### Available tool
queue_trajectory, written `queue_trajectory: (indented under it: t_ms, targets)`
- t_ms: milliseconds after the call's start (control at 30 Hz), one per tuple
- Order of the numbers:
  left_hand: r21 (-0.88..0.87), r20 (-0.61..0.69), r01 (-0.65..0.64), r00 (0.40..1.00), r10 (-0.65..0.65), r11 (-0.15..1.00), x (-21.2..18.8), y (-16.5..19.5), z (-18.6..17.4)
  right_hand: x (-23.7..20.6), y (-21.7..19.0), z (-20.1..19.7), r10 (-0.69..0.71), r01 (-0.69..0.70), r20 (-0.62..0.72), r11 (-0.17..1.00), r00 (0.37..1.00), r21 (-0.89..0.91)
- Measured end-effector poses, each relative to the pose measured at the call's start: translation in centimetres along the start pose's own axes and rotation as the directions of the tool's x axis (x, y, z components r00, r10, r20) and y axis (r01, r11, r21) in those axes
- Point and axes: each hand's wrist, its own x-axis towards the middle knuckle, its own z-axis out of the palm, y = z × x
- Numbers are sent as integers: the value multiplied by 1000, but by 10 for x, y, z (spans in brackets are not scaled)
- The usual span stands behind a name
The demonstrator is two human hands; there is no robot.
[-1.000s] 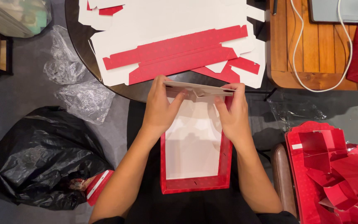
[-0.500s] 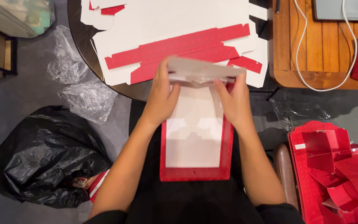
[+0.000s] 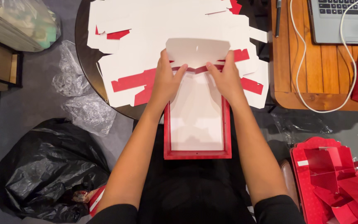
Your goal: The person assembles a red and white cardboard box by folding and tucking flaps into slots. They then insert a red divider insert into the box. The task is performed by hand on a table with other unassembled parts nearby.
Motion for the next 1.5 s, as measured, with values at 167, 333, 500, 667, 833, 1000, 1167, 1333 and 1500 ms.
queue_trajectory:
  t_ms: [167,333,500,667,833,1000,1167,1333,1500]
  targets:
    - [26,-7,7,1000,-7,1000,0,-6,4,-2,2,3,80,-81,23,996,997,46]
    - [18,-9,14,1000,-14,1000,2,-6,4,-2,-2,4,137,-138,17,989,990,50]
    - [69,19,27,999,-29,997,4,-3,2,-3,-2,5,89,-90,5,994,996,70]
    - [97,34,25,999,-29,995,7,-3,2,-4,-1,7,73,-71,-19,995,997,70]
    - [71,23,9,1000,-11,997,9,-5,2,-3,-2,7,40,-40,-3,996,999,85]
    - [71,29,27,999,-29,997,8,-6,2,-5,-3,8,-13,13,-14,997,1000,73]
    - [52,54,13,998,-16,999,9,-4,0,-5,-3,9,81,-78,-24,991,996,109]
    - [50,69,43,997,-47,998,9,-3,-1,-4,-4,9,30,-28,-16,995,999,99]
    - [30,95,9,995,-12,1000,9,-7,-5,-5,-5,8,8,-6,-21,996,1000,85]
